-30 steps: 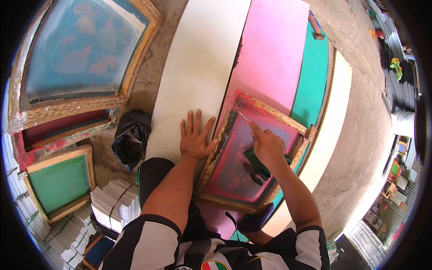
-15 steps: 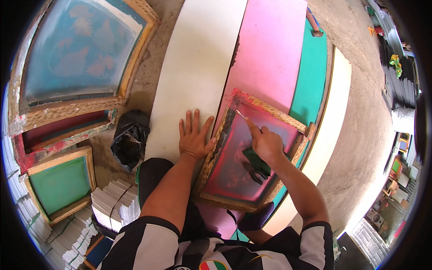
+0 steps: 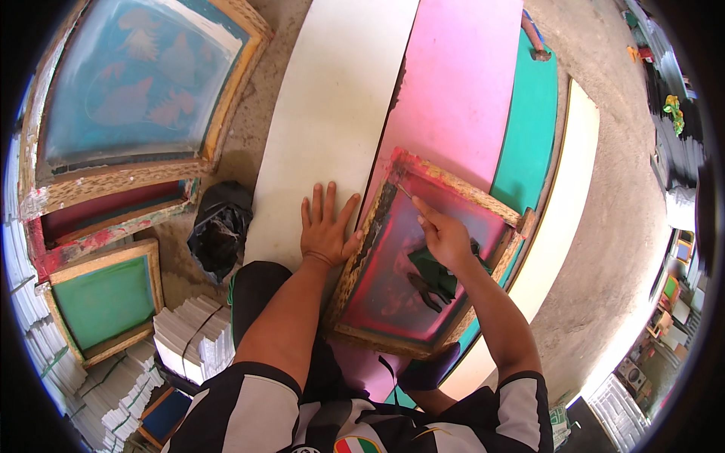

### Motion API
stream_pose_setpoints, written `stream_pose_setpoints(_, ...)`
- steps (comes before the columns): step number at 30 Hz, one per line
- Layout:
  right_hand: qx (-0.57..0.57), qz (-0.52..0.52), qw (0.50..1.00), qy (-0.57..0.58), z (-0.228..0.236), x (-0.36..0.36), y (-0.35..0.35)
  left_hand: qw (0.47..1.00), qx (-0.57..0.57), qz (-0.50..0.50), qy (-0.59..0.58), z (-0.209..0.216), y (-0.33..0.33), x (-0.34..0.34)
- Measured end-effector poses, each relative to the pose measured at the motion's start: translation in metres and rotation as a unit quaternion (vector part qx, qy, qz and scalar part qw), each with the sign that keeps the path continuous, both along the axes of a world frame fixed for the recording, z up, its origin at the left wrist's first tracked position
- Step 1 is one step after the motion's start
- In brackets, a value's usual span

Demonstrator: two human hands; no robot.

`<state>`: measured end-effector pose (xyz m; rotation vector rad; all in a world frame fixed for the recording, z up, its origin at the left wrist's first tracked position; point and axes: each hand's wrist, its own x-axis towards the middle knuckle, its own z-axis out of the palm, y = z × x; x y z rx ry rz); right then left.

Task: The person sits on the floor and uses a small metal tool to scrape dried pink paint from the wooden frame of a screen printing frame. The person holds the frame steady with the left hand and scrapes along the edges with the right hand.

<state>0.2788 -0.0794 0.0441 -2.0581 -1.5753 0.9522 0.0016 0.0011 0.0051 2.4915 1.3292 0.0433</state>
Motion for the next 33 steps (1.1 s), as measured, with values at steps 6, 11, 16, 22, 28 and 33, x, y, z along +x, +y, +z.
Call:
stream_pose_setpoints(6, -0.004, 0.049, 0.998, -0.051, 0.009, 0.002, 0.009, 1.000, 0.001, 0.003, 0.009, -0.002, -0.001, -0.003)
stream_pose_setpoints(11, -0.081, 0.073, 0.986, -0.122, 0.027, 0.005, 0.012, 1.000, 0.001, 0.000, 0.003, -0.003, -0.001, -0.002)
stream_pose_setpoints(16, 0.027, -0.016, 0.978, 0.204, -0.015, 0.024, 0.007, 1.000, 0.001, 0.003, 0.020, 0.000, 0.000, 0.002)
stream_pose_setpoints(22, -0.138, 0.126, 0.978, -0.094, 0.022, 0.022, 0.025, 1.000, 0.001, 0.007, 0.000, -0.003, -0.001, -0.003)
stream_pose_setpoints(28, -0.030, 0.038, 0.998, 0.028, 0.013, 0.024, 0.016, 1.000, -0.005, 0.003, -0.001, 0.001, 0.000, 0.000)
stream_pose_setpoints(33, -0.143, -0.039, 0.955, 0.257, 0.003, 0.038, 0.025, 1.000, 0.004, 0.005, 0.003, -0.002, -0.001, -0.001)
